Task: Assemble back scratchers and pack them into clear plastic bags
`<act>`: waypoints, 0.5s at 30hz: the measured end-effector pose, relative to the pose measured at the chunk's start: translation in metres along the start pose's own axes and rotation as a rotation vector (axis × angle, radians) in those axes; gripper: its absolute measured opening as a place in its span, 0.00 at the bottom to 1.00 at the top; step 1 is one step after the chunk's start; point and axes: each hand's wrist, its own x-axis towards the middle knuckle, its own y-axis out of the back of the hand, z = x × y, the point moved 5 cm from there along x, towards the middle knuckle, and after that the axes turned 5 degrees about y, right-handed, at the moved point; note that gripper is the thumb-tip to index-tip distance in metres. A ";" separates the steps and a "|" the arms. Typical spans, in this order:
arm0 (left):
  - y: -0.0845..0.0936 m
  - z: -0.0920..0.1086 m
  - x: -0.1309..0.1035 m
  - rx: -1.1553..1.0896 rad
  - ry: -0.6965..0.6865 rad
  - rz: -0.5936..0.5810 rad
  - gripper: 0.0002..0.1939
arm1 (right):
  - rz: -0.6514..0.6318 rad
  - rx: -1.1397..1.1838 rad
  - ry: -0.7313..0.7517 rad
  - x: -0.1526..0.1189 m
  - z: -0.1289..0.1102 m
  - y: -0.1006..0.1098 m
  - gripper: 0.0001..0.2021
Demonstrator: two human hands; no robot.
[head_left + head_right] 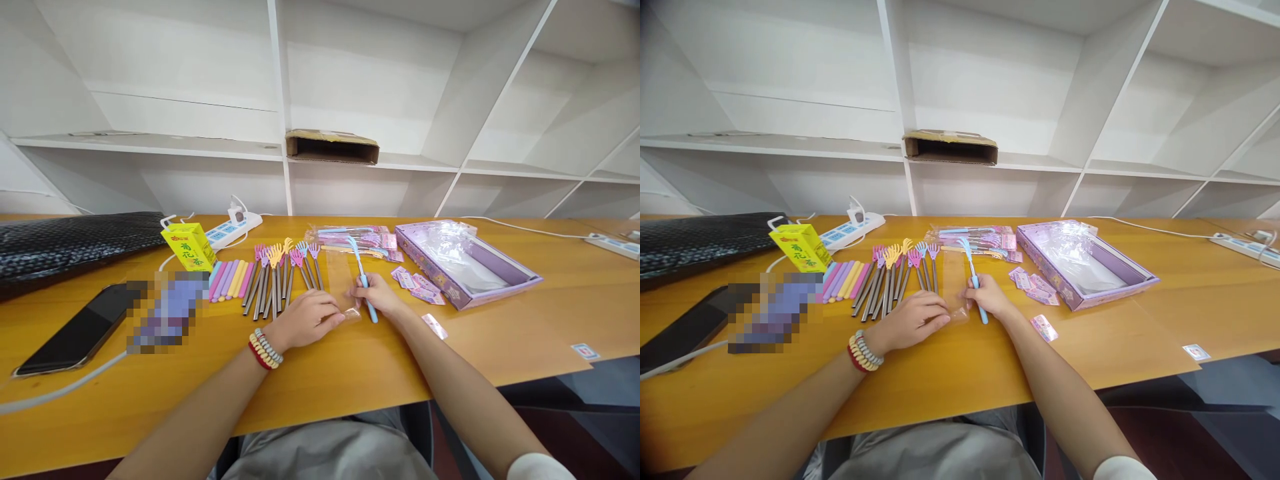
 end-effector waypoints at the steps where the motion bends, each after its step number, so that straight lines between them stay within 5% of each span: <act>1: 0.000 0.000 0.000 0.000 0.000 0.003 0.17 | -0.002 -0.001 0.004 0.000 0.000 0.000 0.10; 15: -0.004 -0.001 -0.002 0.012 -0.058 -0.030 0.08 | 0.067 0.032 0.007 0.002 -0.002 0.004 0.13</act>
